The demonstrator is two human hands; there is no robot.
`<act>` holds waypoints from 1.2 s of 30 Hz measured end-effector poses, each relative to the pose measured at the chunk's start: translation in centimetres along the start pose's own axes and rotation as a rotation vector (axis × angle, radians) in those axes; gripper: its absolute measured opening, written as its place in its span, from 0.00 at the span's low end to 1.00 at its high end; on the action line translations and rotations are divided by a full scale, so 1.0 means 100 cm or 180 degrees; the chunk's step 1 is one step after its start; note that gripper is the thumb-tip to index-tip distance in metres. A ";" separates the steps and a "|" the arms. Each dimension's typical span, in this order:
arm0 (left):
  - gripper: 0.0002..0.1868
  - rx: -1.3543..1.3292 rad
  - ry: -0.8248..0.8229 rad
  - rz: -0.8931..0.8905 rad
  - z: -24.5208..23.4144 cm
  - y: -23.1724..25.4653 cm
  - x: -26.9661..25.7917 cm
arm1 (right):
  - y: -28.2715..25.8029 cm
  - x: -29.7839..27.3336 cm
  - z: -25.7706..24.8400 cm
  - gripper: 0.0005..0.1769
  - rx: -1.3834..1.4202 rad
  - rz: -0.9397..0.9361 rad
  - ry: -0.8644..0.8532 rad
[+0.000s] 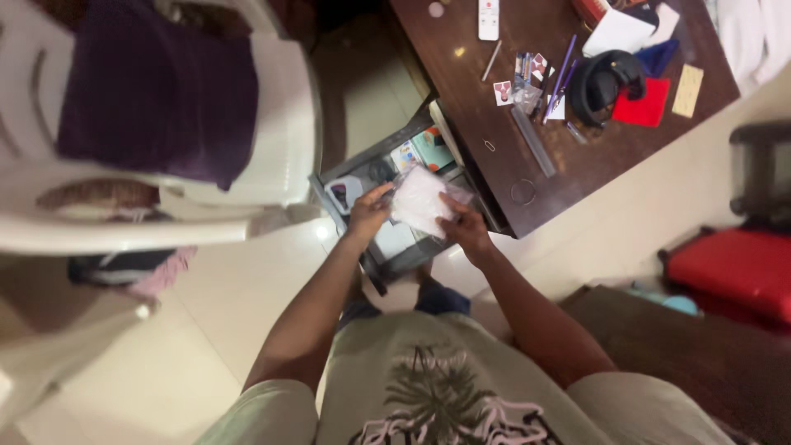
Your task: The person organizes a cluttered desk by picking up various items, including a white box, a CD, a plastic bag with white material, and pens. They place some items into an open drawer and others back onto the desk surface.
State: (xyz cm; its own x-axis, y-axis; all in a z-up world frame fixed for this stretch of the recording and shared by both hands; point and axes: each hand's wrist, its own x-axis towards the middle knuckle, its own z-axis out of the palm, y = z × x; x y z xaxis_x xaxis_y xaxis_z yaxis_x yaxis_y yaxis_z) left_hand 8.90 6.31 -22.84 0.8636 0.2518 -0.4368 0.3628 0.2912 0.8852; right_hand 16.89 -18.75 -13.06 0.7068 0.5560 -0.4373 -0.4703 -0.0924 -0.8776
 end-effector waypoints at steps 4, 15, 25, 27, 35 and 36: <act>0.27 0.1255 0.0768 -0.0141 0.032 -0.011 0.064 | 0.051 0.046 0.014 0.33 -0.0329 -0.1009 0.1008; 0.19 -0.1047 0.0468 -0.0488 0.101 -0.066 0.150 | 0.081 0.166 -0.010 0.34 -0.2073 -0.0551 0.2944; 0.13 -0.0303 0.1122 -0.0631 0.101 -0.068 0.165 | 0.069 0.133 0.033 0.43 -0.4350 -0.1079 0.2478; 0.13 -0.0672 0.1018 -0.0304 0.099 -0.073 0.165 | 0.057 0.130 0.040 0.43 -0.4619 -0.1045 0.2150; 0.14 -0.0743 0.0267 -0.0696 0.077 -0.093 0.166 | 0.025 0.121 0.044 0.61 -0.4403 0.0056 0.1275; 0.13 -0.0683 0.0041 -0.0470 0.072 -0.092 0.166 | 0.023 0.120 0.044 0.58 -0.4447 -0.0181 0.1346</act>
State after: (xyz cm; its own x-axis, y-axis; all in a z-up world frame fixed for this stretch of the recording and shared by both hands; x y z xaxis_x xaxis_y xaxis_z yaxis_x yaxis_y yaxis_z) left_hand 22.44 1.12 -37.11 0.8018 0.2034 -0.5619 0.4008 0.5145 0.7580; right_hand 21.95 -8.63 -19.48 0.9218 0.3299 -0.2037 0.2740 -0.9260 -0.2596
